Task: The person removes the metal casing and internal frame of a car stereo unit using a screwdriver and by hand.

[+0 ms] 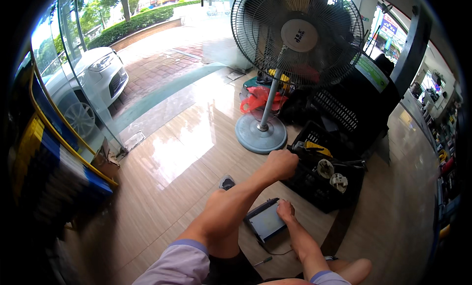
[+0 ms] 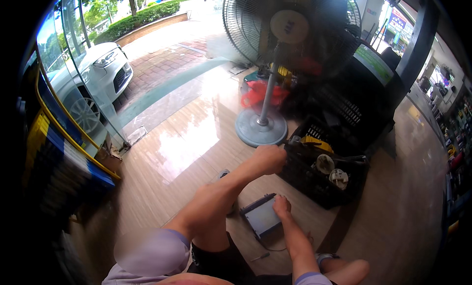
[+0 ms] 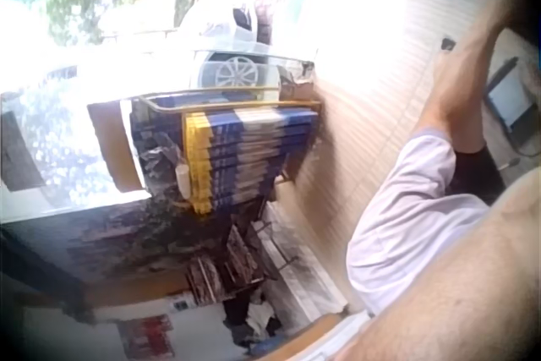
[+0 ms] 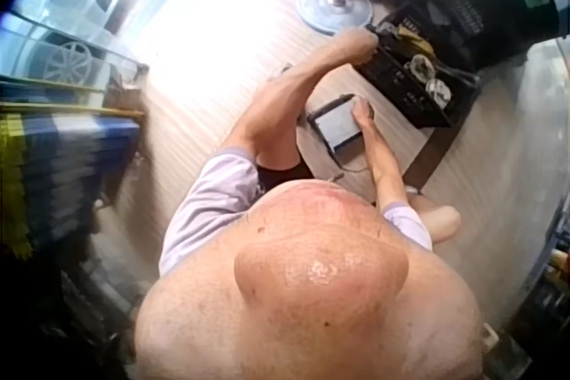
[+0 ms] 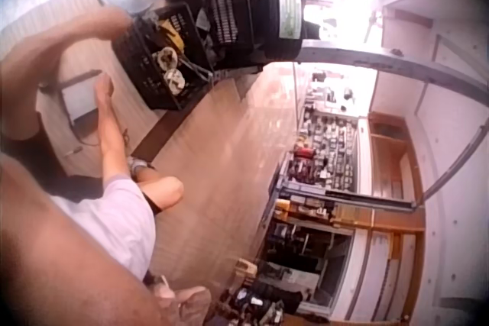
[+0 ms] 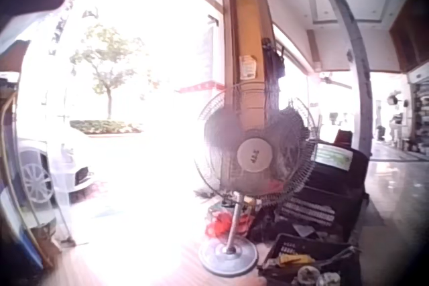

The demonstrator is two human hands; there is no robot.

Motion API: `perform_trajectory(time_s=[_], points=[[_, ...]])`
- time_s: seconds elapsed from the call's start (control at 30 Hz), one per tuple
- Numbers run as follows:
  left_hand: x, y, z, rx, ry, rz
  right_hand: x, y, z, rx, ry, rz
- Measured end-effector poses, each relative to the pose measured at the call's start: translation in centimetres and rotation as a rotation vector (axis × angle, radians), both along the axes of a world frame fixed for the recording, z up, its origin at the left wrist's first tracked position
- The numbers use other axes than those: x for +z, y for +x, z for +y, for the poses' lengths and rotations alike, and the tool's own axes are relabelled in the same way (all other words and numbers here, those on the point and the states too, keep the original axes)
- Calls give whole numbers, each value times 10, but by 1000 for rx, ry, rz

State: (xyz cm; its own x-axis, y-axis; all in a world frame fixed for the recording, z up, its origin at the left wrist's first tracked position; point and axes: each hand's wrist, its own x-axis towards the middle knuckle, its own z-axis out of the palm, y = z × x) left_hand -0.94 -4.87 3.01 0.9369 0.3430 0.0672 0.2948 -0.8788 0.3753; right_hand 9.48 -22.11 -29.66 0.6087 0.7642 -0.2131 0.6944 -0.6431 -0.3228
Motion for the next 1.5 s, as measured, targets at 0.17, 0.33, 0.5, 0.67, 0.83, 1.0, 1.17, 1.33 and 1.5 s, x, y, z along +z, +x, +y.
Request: perform_trajectory(time_s=[0.17, 0.33, 0.5, 0.67, 0.83, 1.0, 1.17, 1.33, 1.5], points=[[-2, 16, -9, -39, 0, 19, 2, 14, -22, -234, 219, -8], [-25, 17, -18, -127, 13, 71, 89, -3, -46, -566, 746, 923], [-19, 19, -47, -274, -23, 42, 190, -16, -64, -574, 1141, 1113], [-29, 18, -70, -325, -105, -83, 266, -32, -76, -418, 1319, 1120], [-11, 16, -94, -299, -368, -72, 262, -35, -86, -464, 1346, 1029], [-16, 9, -105, -301, -477, -105, 265, -51, -96, -500, 1388, 1053], [-14, 11, -112, -238, -578, -134, 258, -51, -101, -457, 1372, 1024], [-17, 22, -103, -223, -543, -8, 254, -39, -99, -508, 1237, 960], [-26, 51, -99, -365, -517, 105, 257, -24, -117, -458, 1280, 844]])
